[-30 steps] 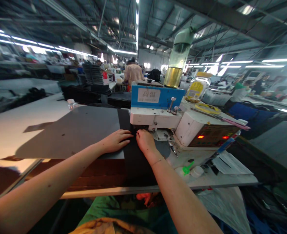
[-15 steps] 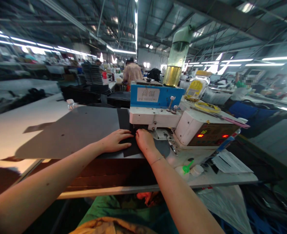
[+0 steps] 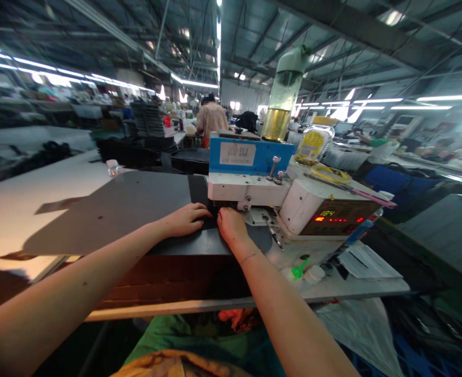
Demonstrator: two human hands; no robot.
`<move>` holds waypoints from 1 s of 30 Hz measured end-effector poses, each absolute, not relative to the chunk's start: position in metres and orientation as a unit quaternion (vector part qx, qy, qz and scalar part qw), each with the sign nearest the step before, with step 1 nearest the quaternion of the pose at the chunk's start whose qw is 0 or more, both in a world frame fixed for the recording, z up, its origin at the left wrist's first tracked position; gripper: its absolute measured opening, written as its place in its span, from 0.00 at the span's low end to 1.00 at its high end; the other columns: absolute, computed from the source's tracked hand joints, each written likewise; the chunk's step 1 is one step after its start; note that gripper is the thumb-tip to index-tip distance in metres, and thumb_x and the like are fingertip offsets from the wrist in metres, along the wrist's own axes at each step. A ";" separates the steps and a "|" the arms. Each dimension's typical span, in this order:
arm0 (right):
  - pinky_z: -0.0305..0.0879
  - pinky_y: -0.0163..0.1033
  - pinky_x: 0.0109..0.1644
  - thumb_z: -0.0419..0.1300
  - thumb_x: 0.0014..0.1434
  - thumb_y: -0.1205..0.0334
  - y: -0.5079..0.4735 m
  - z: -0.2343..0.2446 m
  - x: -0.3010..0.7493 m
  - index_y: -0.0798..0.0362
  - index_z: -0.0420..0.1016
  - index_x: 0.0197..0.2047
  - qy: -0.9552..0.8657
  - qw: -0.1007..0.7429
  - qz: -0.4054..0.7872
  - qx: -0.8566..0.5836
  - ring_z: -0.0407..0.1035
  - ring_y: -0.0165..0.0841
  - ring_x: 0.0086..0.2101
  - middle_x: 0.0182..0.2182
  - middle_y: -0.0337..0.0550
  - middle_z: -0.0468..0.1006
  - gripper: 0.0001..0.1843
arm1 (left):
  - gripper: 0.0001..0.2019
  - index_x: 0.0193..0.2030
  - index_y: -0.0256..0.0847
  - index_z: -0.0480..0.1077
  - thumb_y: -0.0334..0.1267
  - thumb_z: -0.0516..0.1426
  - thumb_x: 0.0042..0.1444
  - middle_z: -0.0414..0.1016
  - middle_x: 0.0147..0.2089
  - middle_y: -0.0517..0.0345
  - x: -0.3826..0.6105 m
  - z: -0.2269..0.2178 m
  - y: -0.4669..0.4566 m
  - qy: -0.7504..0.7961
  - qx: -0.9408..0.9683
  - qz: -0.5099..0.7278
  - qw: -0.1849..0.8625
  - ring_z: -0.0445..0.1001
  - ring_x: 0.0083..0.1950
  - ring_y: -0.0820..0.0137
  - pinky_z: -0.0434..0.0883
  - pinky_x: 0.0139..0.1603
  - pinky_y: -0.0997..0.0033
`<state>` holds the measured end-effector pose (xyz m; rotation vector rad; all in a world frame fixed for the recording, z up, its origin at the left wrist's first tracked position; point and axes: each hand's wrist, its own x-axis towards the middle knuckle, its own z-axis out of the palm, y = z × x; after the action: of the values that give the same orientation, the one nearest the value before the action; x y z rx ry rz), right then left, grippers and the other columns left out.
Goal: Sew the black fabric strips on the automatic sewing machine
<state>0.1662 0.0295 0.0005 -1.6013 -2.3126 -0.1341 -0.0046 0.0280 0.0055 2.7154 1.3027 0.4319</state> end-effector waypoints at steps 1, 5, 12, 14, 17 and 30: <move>0.59 0.33 0.36 0.48 0.59 0.64 0.030 0.001 0.166 0.54 0.71 0.35 -0.809 0.161 -0.047 -0.563 0.69 0.33 0.35 0.35 0.45 0.76 0.11 | 0.18 0.49 0.42 0.67 0.32 0.49 0.51 0.65 0.50 0.52 -0.005 0.005 0.030 0.428 0.891 0.142 0.049 0.64 0.51 0.65 0.60 0.55 0.66; 0.59 0.34 0.35 0.48 0.59 0.65 0.030 0.003 0.163 0.54 0.71 0.35 -0.808 0.158 -0.050 -0.566 0.70 0.34 0.34 0.34 0.46 0.76 0.11 | 0.19 0.50 0.41 0.67 0.31 0.48 0.51 0.65 0.50 0.51 -0.009 0.004 0.038 0.431 0.891 0.137 0.044 0.64 0.52 0.64 0.60 0.56 0.65; 0.58 0.33 0.36 0.48 0.58 0.65 0.032 0.002 0.165 0.54 0.71 0.34 -0.808 0.185 -0.034 -0.558 0.69 0.32 0.35 0.34 0.45 0.76 0.10 | 0.19 0.49 0.40 0.67 0.30 0.47 0.51 0.66 0.50 0.52 -0.012 0.000 0.055 0.480 0.865 0.141 0.026 0.64 0.51 0.65 0.60 0.56 0.65; 0.58 0.33 0.37 0.48 0.58 0.65 0.030 0.002 0.167 0.54 0.71 0.34 -0.807 0.195 -0.015 -0.557 0.68 0.32 0.35 0.33 0.44 0.75 0.10 | 0.20 0.49 0.41 0.67 0.30 0.46 0.50 0.66 0.50 0.52 -0.015 0.000 0.061 0.510 0.850 0.134 0.021 0.64 0.52 0.64 0.60 0.55 0.64; 0.59 0.33 0.40 0.50 0.57 0.67 0.023 0.001 0.174 0.55 0.72 0.35 -0.808 0.221 0.025 -0.545 0.67 0.31 0.36 0.34 0.44 0.75 0.10 | 0.19 0.49 0.43 0.67 0.32 0.46 0.51 0.65 0.50 0.53 -0.025 0.000 0.068 0.539 0.833 0.123 0.017 0.63 0.52 0.63 0.61 0.54 0.62; 0.59 0.29 0.21 0.49 0.58 0.52 -0.070 -0.016 0.205 0.54 0.71 0.39 -0.681 0.401 0.400 -0.465 0.65 0.27 0.23 0.27 0.41 0.72 0.17 | 0.17 0.41 0.40 0.63 0.49 0.55 0.49 0.64 0.44 0.54 -0.029 0.017 -0.057 0.481 0.865 0.135 0.041 0.63 0.45 0.63 0.63 0.46 0.64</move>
<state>0.2053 -0.0703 -0.0157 -1.1766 -1.7211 1.0104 -0.0288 -0.0571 0.0174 2.6492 1.4737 0.4141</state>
